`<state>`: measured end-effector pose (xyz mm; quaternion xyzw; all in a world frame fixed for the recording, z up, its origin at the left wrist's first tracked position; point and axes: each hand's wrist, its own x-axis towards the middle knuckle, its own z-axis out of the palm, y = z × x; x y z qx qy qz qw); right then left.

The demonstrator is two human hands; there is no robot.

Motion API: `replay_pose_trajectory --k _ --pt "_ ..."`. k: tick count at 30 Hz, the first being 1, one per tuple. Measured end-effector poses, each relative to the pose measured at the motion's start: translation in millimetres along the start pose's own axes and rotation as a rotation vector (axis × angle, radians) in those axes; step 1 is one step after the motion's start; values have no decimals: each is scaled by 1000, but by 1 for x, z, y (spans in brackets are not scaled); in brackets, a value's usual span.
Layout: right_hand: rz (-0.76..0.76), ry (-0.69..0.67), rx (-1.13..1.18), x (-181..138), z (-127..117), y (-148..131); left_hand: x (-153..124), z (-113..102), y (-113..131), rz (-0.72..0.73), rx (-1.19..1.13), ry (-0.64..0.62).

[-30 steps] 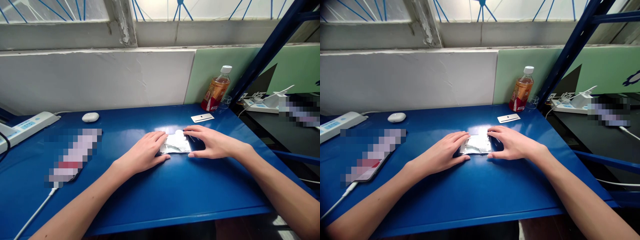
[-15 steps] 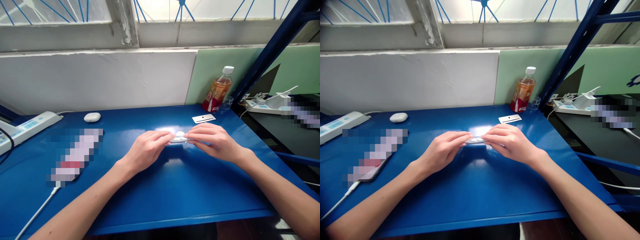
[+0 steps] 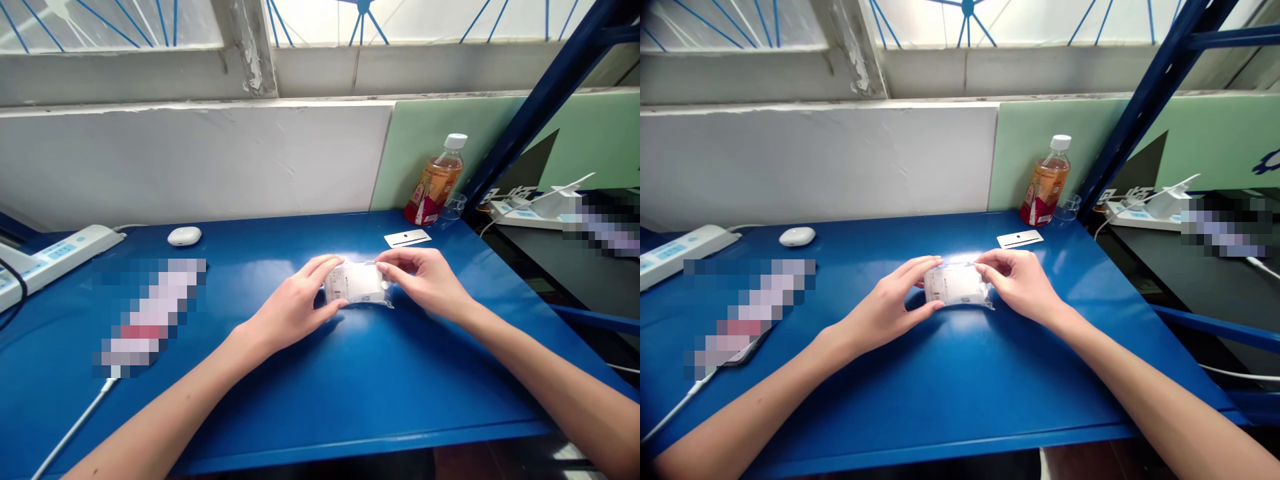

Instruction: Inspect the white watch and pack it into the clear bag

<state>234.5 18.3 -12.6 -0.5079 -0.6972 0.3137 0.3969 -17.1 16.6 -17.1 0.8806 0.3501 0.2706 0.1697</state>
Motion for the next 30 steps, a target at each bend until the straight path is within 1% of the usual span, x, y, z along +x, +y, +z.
replay_pose_trajectory --k 2,5,7,9,10,12,14,16,20,24,30 --pt "41 -12 7 1 4 3 0 0 -3 -6 47 -68" --pt "14 -20 -69 0 10 8 0 -1 -6 -21 119 -134" --pt "-60 -6 -190 -1 11 12 0 -2 -9 -23 159 -167" --pt "-187 -1 -360 -2 9 15 1 -2 -11 -13 194 -195" --pt "-260 -23 -444 -2 7 16 1 -2 -12 -3 213 -203" --pt "-379 -127 -559 -1 0 17 1 -2 -14 24 255 -204" --pt "-412 -263 -608 0 -8 17 1 -1 -15 39 296 -196" --pt "-400 -371 -636 1 -14 18 1 0 -16 30 319 -198" --pt "-275 -484 -664 3 -18 20 1 -2 -18 -31 309 -254" --pt "-212 -488 -731 4 -15 19 3 -4 -20 -48 343 -287" --pt "-199 -479 -707 3 -13 19 4 -5 -26 -7 379 -227"
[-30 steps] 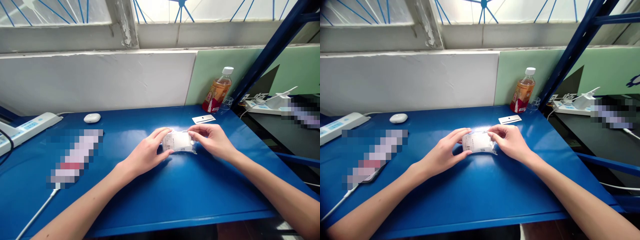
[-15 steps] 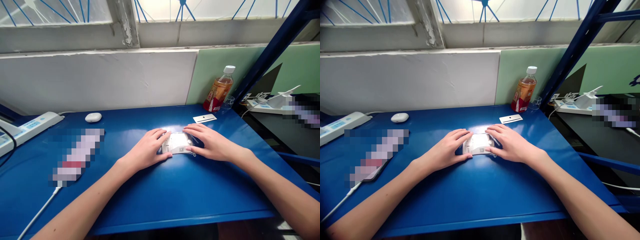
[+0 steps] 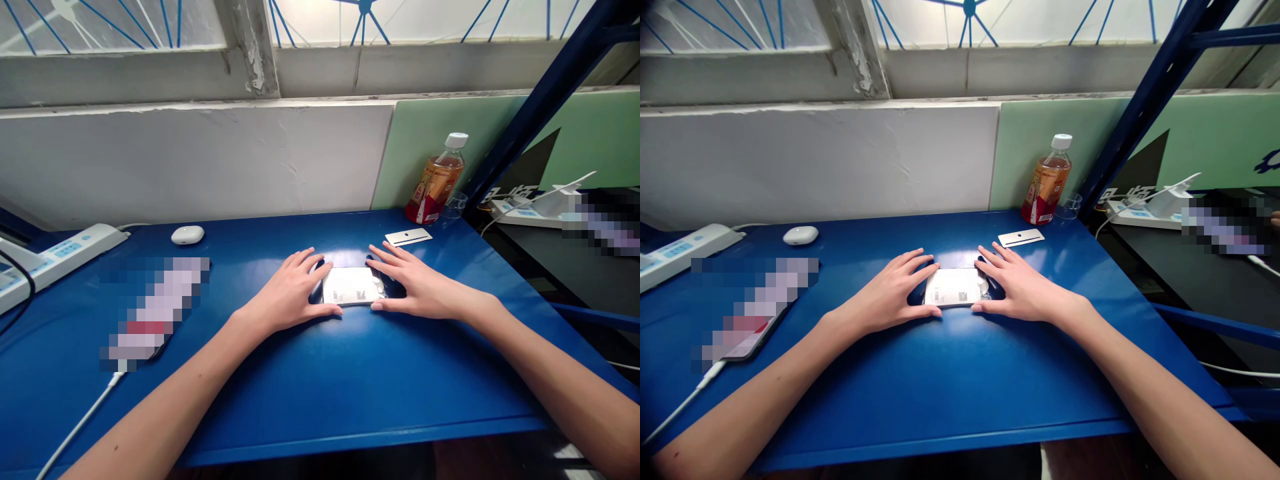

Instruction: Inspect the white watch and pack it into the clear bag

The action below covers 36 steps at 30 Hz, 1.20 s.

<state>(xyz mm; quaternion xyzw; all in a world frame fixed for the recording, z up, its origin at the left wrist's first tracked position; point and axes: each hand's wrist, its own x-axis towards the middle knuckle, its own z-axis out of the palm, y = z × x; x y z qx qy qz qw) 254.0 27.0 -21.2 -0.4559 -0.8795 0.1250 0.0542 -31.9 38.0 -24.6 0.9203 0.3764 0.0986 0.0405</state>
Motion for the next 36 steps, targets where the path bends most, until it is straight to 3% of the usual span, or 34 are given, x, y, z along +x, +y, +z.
replay_pose_trajectory --k 9,16,28,36 --pt "-81 113 -31 -2 2 2 -1 1 -2 -27 -123 -11" --pt "-174 260 -77 3 8 -8 2 -1 8 42 -104 9" --pt "-218 283 -97 4 17 -12 4 4 13 52 -217 42" --pt "-227 274 -145 5 20 -17 4 7 26 4 -146 -94"
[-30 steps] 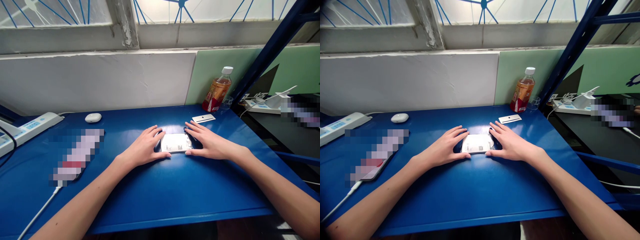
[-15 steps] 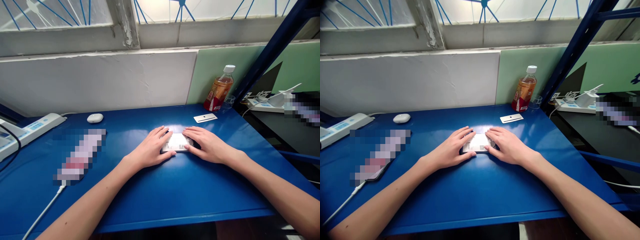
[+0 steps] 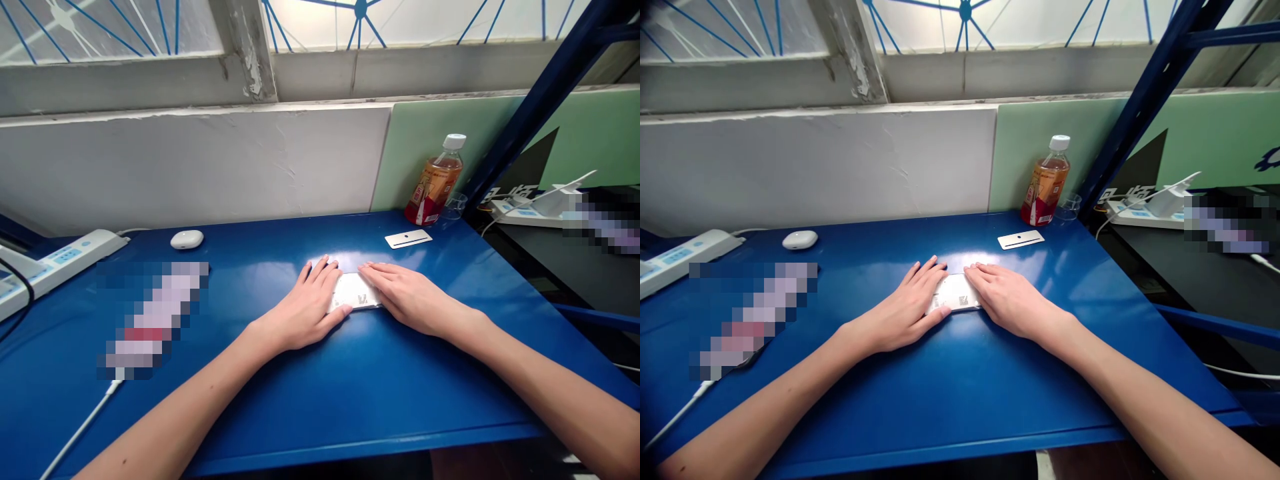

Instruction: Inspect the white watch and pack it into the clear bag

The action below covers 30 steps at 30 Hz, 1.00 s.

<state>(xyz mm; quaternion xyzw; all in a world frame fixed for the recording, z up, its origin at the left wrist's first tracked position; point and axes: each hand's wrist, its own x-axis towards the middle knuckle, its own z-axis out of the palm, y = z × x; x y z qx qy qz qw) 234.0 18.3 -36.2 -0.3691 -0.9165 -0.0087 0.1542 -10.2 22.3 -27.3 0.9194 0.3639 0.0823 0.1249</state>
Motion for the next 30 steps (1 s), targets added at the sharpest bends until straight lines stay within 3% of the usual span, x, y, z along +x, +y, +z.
replay_pose_trajectory --k 6,19,25,30 --pt "-9 -29 -14 1 2 -3 1 -3 5 -1 94 -56" --pt "-26 -36 123 -4 -4 19 -1 -5 2 -12 39 -118" --pt "-21 79 85 -2 -10 21 -7 -8 -6 -22 -23 -69" --pt "-18 87 45 -1 -14 23 -7 -6 -8 -39 -2 -50"
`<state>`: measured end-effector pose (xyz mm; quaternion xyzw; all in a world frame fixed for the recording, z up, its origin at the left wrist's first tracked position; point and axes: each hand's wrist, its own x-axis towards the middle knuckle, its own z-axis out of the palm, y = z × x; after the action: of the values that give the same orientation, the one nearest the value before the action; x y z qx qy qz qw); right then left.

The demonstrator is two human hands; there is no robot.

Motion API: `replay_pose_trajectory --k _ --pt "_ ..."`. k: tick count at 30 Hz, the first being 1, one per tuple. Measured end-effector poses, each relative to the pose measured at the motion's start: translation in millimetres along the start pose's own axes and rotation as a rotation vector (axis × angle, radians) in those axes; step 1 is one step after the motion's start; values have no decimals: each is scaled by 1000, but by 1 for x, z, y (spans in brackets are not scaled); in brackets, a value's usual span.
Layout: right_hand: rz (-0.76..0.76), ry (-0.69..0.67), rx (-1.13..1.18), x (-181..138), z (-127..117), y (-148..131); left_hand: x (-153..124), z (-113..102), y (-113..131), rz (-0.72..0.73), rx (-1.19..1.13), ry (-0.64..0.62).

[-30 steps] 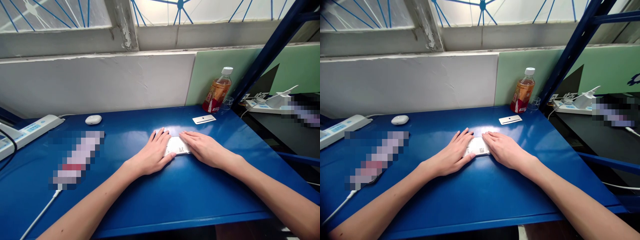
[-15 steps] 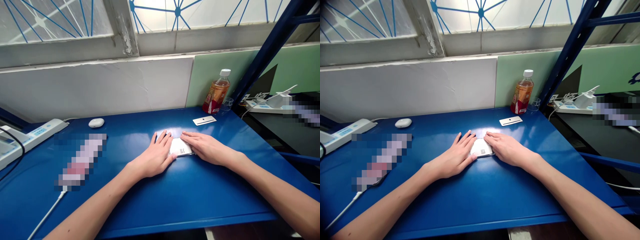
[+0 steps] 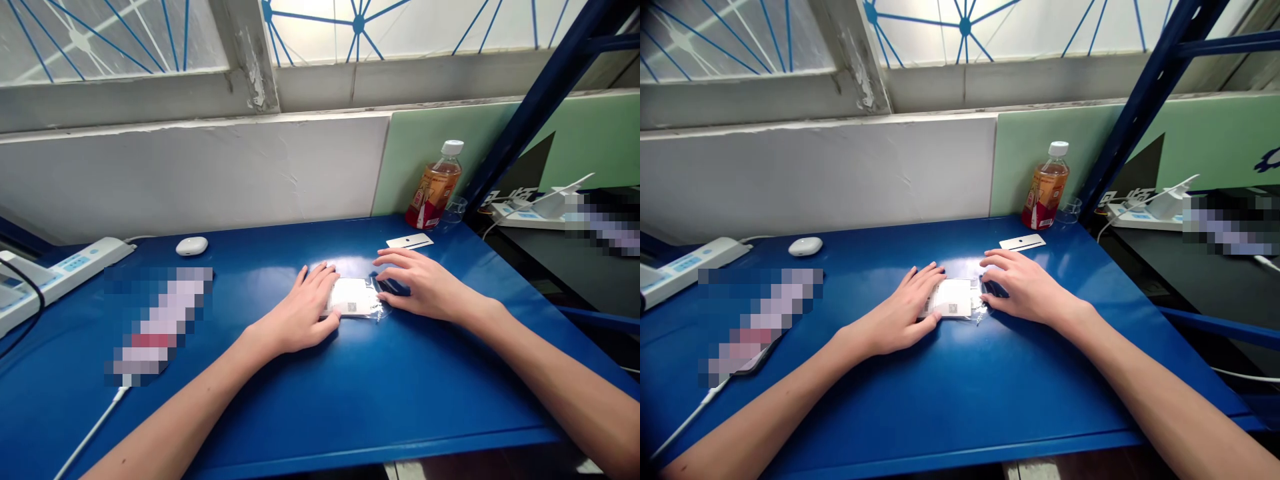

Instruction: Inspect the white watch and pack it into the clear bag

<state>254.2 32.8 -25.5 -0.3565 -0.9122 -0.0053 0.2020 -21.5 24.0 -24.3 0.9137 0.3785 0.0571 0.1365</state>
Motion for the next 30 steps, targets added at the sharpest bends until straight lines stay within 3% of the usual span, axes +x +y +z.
replay_pose_trajectory --k 5,10,15,23,30 --pt "29 -107 125 1 -1 -4 1 5 1 0 52 13" --pt "48 -114 154 3 -1 -5 2 8 3 -30 52 45" --pt "41 -45 185 2 8 -4 4 8 2 8 1 95" --pt "101 193 387 1 19 -6 5 7 -1 51 -35 220" --pt "19 141 306 3 0 2 5 1 -2 28 -6 236"
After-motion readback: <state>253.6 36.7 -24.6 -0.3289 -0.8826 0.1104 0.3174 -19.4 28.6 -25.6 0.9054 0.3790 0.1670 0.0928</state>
